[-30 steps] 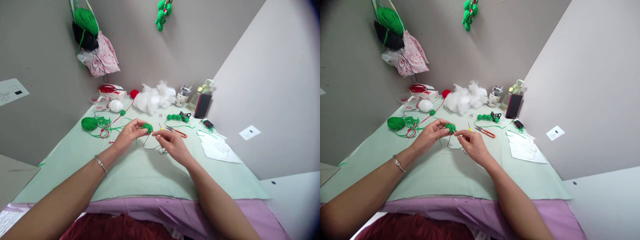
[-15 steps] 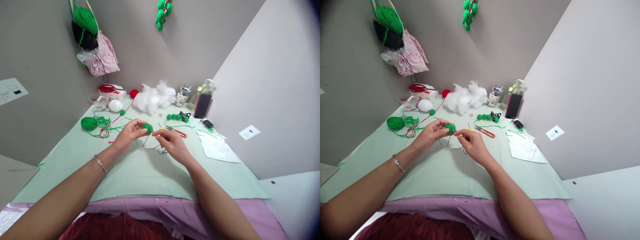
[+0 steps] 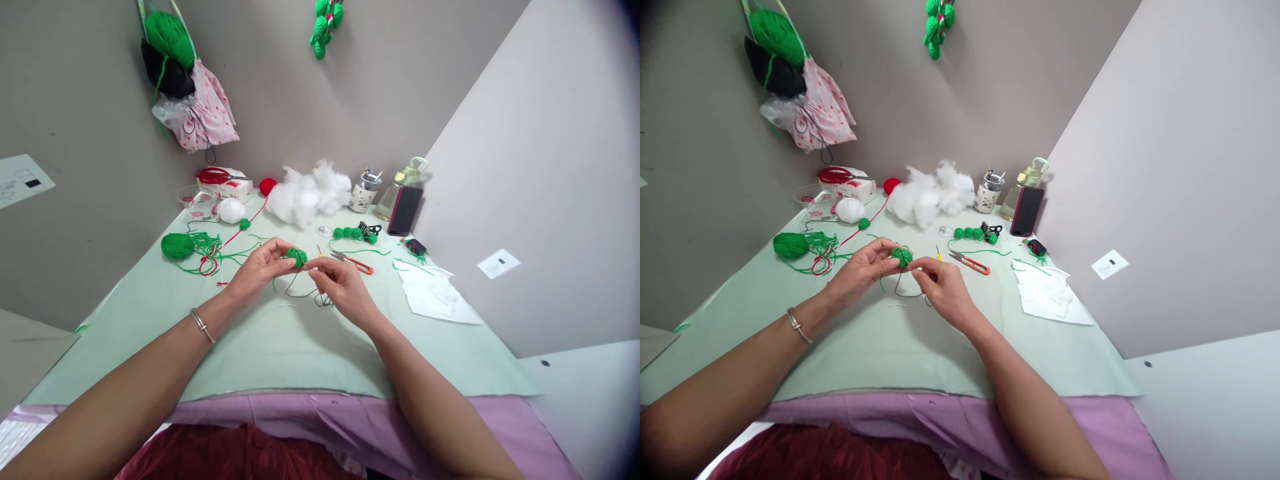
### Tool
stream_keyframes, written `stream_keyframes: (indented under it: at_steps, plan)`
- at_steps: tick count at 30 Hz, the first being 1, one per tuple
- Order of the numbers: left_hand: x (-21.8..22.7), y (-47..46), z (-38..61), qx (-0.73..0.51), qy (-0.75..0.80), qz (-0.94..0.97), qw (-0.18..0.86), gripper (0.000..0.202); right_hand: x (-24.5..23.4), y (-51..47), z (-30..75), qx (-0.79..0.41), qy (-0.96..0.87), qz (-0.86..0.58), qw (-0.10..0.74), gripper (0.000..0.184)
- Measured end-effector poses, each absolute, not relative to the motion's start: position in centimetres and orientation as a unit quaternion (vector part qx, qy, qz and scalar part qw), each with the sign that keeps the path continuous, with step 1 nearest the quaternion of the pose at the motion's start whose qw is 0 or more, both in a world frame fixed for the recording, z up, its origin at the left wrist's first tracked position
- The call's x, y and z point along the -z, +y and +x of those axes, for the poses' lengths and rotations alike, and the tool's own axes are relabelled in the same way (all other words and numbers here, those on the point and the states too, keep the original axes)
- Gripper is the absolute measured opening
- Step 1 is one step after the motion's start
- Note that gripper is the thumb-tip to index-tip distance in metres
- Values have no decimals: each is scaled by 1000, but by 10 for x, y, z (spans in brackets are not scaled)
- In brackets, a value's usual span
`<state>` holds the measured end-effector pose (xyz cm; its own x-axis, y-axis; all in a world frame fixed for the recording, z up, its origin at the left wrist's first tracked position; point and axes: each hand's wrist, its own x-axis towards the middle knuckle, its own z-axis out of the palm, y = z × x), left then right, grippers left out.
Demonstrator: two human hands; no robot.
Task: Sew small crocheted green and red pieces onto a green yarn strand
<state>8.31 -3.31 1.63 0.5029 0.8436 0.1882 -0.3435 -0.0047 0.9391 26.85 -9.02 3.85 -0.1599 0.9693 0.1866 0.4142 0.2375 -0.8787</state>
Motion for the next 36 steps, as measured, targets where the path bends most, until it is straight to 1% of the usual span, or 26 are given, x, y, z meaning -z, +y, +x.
stream_keyframes:
  at_steps: [6,9,12,18,21,24,28,30,33,35,36]
  plan:
    - [-18,-34,82,-442,234,528,687,22,-41,-90,269,-357,-676,-513,389,27]
    - [-19,-33,82,-424,226,512,712,21,-40,-88,270,-359,-678,-509,389,24]
    - [-18,-34,83,-422,224,504,719,20,-38,-86,270,-369,-664,-506,409,19]
    - [-15,-38,88,-434,226,535,689,21,-34,-83,267,-392,-640,-501,431,20]
    - [-13,-38,89,-438,245,544,672,23,-33,-83,266,-399,-641,-502,422,15]
    - [-11,-36,89,-452,266,576,628,23,-32,-84,265,-409,-647,-491,415,10]
    - [-9,-36,91,-453,274,624,575,22,-32,-87,264,-423,-648,-469,426,11]
    - [-9,-36,92,-451,281,636,560,22,-32,-87,263,-388,-673,-483,404,9]
    - [-7,-37,93,-438,309,643,547,23,-30,-86,263,-237,-730,-538,349,9]
    - [-6,-37,93,-427,318,651,541,24,-29,-86,263,-149,-749,-549,340,13]
    - [-5,-37,93,-422,318,656,539,24,-30,-86,263,-133,-751,-543,351,15]
